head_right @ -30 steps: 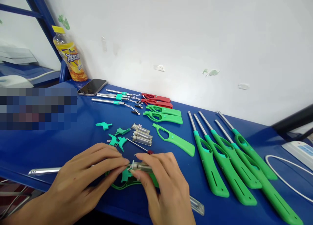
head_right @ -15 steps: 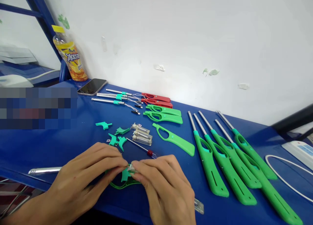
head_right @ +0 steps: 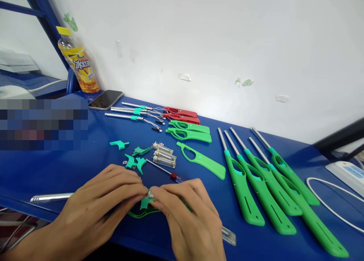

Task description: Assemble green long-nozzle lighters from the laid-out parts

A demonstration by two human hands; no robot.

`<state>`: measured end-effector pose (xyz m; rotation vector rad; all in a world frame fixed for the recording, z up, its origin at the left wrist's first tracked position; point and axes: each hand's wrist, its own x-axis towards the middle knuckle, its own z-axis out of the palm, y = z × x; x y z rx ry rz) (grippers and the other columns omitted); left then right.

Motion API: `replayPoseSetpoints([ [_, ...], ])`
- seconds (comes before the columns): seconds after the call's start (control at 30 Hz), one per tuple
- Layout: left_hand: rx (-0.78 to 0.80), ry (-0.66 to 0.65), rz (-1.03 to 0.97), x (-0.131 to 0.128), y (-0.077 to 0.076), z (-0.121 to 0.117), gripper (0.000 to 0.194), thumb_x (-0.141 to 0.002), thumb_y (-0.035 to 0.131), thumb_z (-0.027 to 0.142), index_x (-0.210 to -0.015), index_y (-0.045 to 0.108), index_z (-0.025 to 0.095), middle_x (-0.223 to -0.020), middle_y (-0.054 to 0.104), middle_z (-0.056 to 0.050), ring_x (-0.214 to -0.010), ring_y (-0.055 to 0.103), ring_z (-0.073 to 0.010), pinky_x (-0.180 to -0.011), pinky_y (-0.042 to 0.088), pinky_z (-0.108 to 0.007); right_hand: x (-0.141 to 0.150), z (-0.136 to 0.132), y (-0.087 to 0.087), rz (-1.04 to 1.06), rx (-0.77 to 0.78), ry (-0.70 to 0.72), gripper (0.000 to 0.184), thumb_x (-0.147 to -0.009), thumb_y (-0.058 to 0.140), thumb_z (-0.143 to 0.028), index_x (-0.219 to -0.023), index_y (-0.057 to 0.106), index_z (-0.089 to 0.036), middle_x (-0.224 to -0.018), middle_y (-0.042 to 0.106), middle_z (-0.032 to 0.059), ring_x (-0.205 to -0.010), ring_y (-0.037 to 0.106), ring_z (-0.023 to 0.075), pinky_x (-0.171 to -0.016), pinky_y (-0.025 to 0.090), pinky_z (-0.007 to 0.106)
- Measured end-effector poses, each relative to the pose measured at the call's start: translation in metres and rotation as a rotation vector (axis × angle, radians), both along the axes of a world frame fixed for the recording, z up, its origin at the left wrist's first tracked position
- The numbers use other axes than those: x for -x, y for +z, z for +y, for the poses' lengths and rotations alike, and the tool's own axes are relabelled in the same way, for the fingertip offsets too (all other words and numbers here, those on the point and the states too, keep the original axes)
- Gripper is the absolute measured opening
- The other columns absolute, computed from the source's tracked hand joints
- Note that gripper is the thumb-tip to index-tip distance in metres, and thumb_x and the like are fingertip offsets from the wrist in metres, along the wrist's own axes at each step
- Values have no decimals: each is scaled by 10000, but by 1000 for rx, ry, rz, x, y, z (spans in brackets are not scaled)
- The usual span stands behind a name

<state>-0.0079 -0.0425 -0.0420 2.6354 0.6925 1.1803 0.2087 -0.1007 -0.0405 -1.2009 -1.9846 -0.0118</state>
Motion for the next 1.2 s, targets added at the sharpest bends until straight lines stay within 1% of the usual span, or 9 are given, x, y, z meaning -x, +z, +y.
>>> replayPoseSetpoints([
  [0.1, 17, 12, 15, 3, 4, -3, 172, -1124, 524, 116, -1162, 670, 198, -1045, 753, 18, -1022, 672, -132, -1043, 431, -291, -1, 1, -2, -61, -3, -42, 219, -1047, 657, -137, -1209, 714, -273, -1061, 782, -22, -942, 687, 148, -885, 566, 242],
  [0.2, -2, 114, 33, 16, 7, -8, 235, -1123, 514, 118, -1277, 659, 220, -1180, 756, 7, -1181, 650, -138, -1137, 386, -294, -3, 2, -5, -92, -18, -81, 199, -1074, 637, -196, -1234, 696, -299, -1084, 776, -38, -967, 671, 160, -914, 531, 277],
  [0.27, -27, 191, 77, 29, 7, -10, 239, -1120, 513, 132, -1270, 664, 241, -1196, 754, 19, -1208, 633, -135, -1124, 390, -276, -3, 2, -8, -95, -3, -96, 183, -1084, 632, -229, -1237, 685, -314, -1104, 773, -53, -985, 661, 166, -923, 506, 297],
  [0.33, -58, 255, 117, 42, 6, -10, 201, -1121, 531, 183, -1218, 691, 256, -1166, 755, 30, -1166, 639, -133, -1080, 413, -251, -4, 2, -11, -98, 15, -97, 167, -1091, 627, -249, -1235, 678, -318, -1113, 772, -59, -1001, 656, 170, -928, 486, 312],
  [0.4, -71, 282, 141, 51, 5, -9, 176, -1122, 548, 235, -1181, 710, 270, -1156, 757, 38, -1138, 650, -135, -1051, 433, -242, -4, 2, -14, -105, 33, -100, 166, -1097, 616, -253, -1238, 674, -319, -1116, 770, -59, -1016, 655, 173, -931, 472, 322],
  [0.63, -23, 251, 139, 49, 3, -8, 208, -1127, 530, 218, -1090, 727, 277, -1068, 773, 55, -994, 695, -113, -917, 499, -225, -4, 4, -19, -78, 54, -136, 164, -1103, 594, -245, -1215, 673, -334, -1096, 763, -66, -1034, 655, 165, -918, 471, 306],
  [0.87, 119, 240, 122, 56, -7, -9, 268, -1111, 535, 185, -1139, 755, 335, -1104, 757, 55, -975, 684, -129, -892, 503, -248, -3, 3, -18, -10, 74, -173, 144, -1092, 606, -249, -1169, 690, -337, -1090, 767, -67, -1016, 682, 153, -904, 518, 262],
  [1.0, 113, 229, 138, 53, -3, -8, 279, -1096, 533, 173, -1091, 771, 319, -1057, 767, 31, -932, 692, -155, -843, 520, -271, -1, 3, -16, 10, 90, -191, 142, -1091, 607, -255, -1149, 706, -338, -1064, 773, -52, -989, 701, 164, -842, 551, 270],
  [1.2, 69, 212, 136, 49, 2, -9, 299, -1059, 534, 113, -1080, 767, 298, -1040, 772, 20, -901, 698, -160, -811, 539, -275, -3, 4, -17, -4, 80, -175, 146, -1076, 620, -236, -1151, 718, -314, -1070, 778, -22, -986, 712, 178, -832, 575, 295],
])
